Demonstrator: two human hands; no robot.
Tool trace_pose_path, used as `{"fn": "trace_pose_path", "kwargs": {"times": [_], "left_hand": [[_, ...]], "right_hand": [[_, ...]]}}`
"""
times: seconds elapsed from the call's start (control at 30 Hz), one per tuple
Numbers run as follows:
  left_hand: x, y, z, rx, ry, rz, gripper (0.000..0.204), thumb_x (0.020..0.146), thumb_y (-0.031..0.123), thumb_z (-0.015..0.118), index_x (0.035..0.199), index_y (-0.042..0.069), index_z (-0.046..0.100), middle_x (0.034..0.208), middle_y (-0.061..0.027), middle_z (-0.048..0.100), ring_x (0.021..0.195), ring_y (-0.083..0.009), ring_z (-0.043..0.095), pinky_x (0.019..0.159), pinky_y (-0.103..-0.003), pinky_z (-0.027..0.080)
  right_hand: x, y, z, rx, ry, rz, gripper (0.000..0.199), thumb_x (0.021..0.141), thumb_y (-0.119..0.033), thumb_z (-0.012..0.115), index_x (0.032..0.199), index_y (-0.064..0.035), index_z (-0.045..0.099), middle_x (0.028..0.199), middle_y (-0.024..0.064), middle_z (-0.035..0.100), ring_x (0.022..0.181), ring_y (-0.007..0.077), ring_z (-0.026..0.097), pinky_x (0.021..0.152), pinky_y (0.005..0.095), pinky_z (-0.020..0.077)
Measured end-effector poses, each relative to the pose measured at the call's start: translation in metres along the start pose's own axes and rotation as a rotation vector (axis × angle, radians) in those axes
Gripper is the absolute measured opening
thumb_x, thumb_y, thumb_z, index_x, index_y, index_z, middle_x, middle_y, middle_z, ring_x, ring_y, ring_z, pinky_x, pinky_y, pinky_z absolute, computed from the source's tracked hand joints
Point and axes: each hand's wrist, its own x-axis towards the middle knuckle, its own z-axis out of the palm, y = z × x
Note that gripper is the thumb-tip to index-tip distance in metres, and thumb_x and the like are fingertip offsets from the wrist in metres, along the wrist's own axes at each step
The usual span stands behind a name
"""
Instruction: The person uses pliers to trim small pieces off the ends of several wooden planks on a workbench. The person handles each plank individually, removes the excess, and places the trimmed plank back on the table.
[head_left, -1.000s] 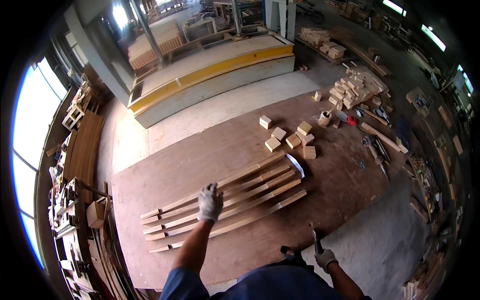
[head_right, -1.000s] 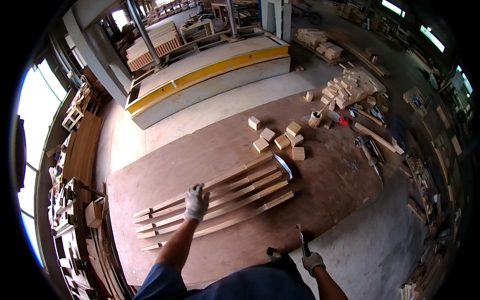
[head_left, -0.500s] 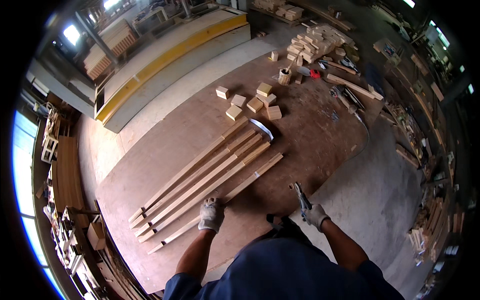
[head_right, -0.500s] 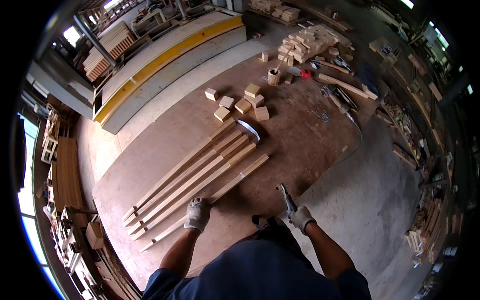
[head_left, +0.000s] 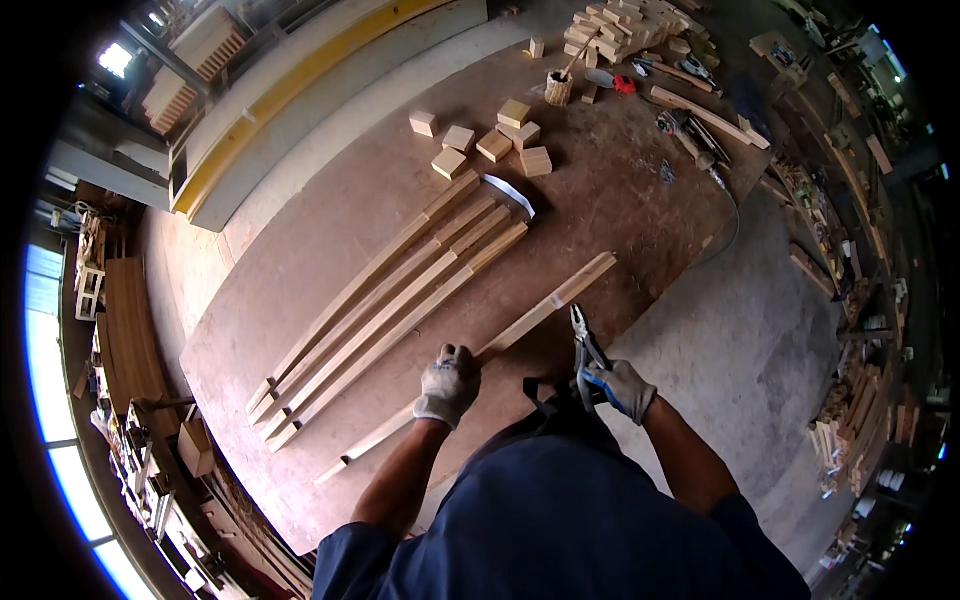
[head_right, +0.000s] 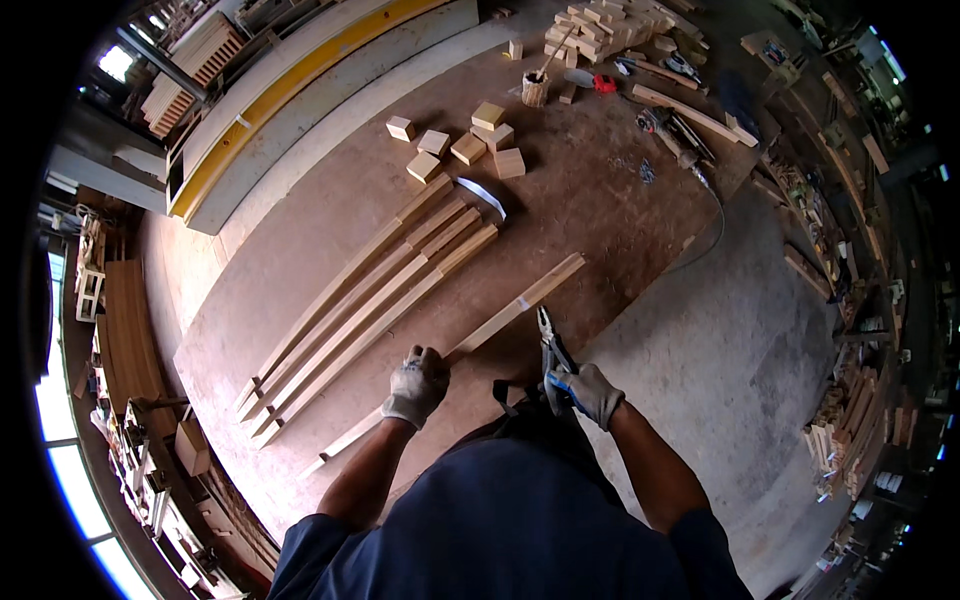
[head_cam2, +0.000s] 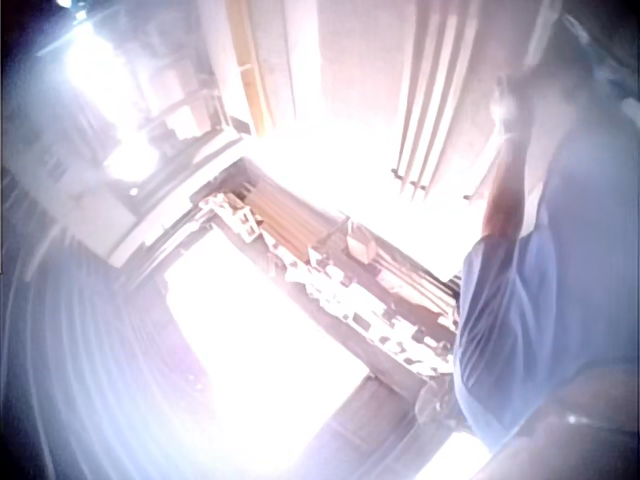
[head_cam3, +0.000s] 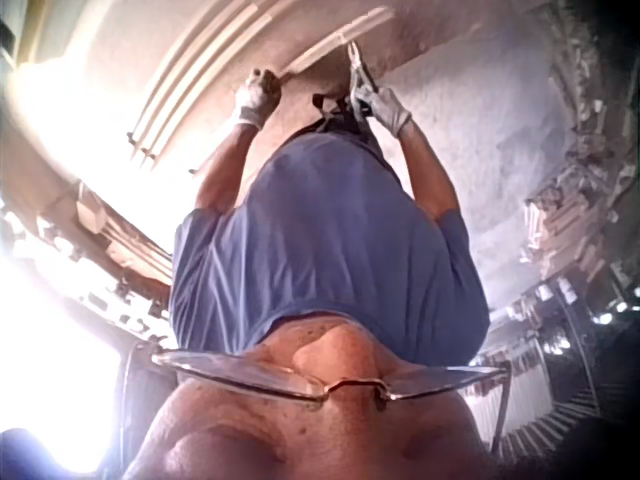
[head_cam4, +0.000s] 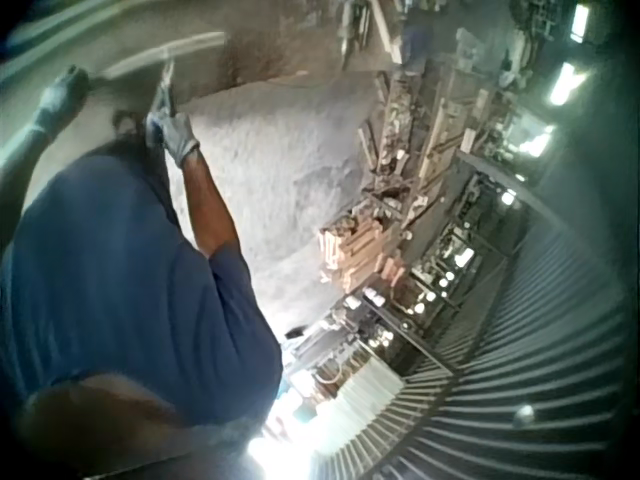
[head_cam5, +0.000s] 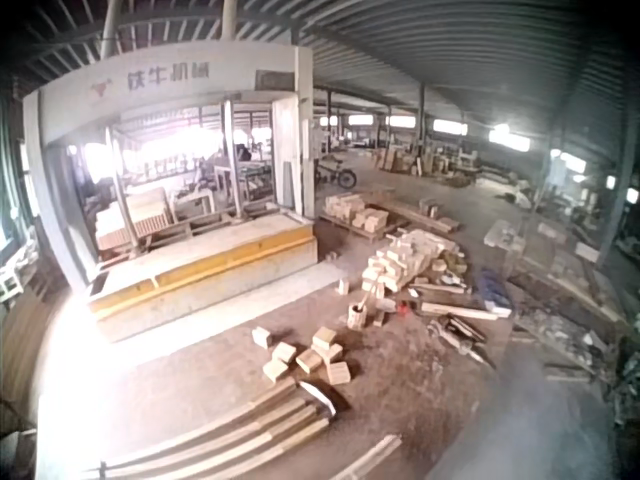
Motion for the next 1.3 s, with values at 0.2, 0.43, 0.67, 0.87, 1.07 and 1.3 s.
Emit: {"fn": "trace_pose_path", "kwargs": {"times": [0.2, 0.43, 0.67, 0.87, 1.07, 1.3], "left_hand": [[0.015, 0.01, 0.012, 0.013, 0.016, 0.146, 0.021, 0.093, 0.019, 0.062, 0.112, 0.011, 0.067, 0.099, -0.0211, 0.067, 0.096, -0.0432, 0.065, 0.082, -0.053, 0.055], [0.02, 0.033, 0.012, -0.024, 0.103, 0.155, 0.022, 0.094, 0.022, 0.066, 0.108, 0.005, 0.065, 0.098, -0.0221, 0.071, 0.094, -0.0435, 0.067, 0.081, -0.054, 0.054], [0.016, 0.044, 0.006, 0.014, 0.139, 0.139, 0.03, 0.089, 0.023, 0.07, 0.112, 0.006, 0.062, 0.101, -0.0213, 0.071, 0.096, -0.0428, 0.066, 0.084, -0.054, 0.053], [0.017, 0.049, 0.005, 0.098, 0.209, 0.182, 0.032, 0.086, 0.02, 0.069, 0.115, 0.009, 0.059, 0.097, -0.0164, 0.068, 0.091, -0.038, 0.065, 0.076, -0.052, 0.052], [0.019, 0.048, 0.014, 0.111, 0.255, 0.215, 0.034, 0.088, 0.021, 0.067, 0.119, 0.008, 0.058, 0.099, -0.0171, 0.067, 0.093, -0.0381, 0.065, 0.073, -0.052, 0.053], [0.016, 0.06, 0.012, 0.059, 0.231, 0.177, 0.033, 0.09, 0.018, 0.065, 0.12, 0.007, 0.057, 0.099, -0.0177, 0.066, 0.094, -0.0382, 0.065, 0.075, -0.05, 0.056]], "right_hand": [[0.013, 0.013, -0.002, -0.167, -0.033, -0.042, 0.026, 0.103, -0.024, 0.062, 0.108, 0.0002, 0.07, 0.092, 0.0073, 0.071, 0.082, 0.0178, 0.069, 0.073, 0.0331, 0.0564], [0.012, 0.014, 0.009, 0.029, -0.115, -0.176, 0.043, 0.105, -0.024, 0.058, 0.134, 0.0084, 0.059, 0.116, 0.0179, 0.072, 0.106, 0.0253, 0.072, 0.096, 0.036, 0.0571], [-0.008, -0.031, 0.041, 0.287, -0.153, -0.137, 0.048, 0.108, -0.031, 0.056, 0.136, 0.0078, 0.056, 0.119, 0.0218, 0.071, 0.111, 0.0292, 0.071, 0.099, 0.0401, 0.0575], [-0.002, -0.027, 0.059, 0.424, -0.081, -0.125, 0.041, 0.108, -0.028, 0.056, 0.135, 0.0035, 0.059, 0.114, 0.017, 0.072, 0.104, 0.0249, 0.072, 0.093, 0.0364, 0.0582], [0.007, -0.023, 0.075, 0.316, 0.108, -0.167, 0.033, 0.106, -0.027, 0.06, 0.116, 0.0035, 0.068, 0.102, 0.0121, 0.075, 0.087, 0.02, 0.073, 0.079, 0.0331, 0.061], [0.011, -0.022, 0.079, 0.271, 0.136, -0.169, 0.04, 0.105, -0.037, 0.06, 0.105, 0.001, 0.073, 0.094, 0.0116, 0.076, 0.078, 0.0171, 0.072, 0.067, 0.0288, 0.0576]]}}
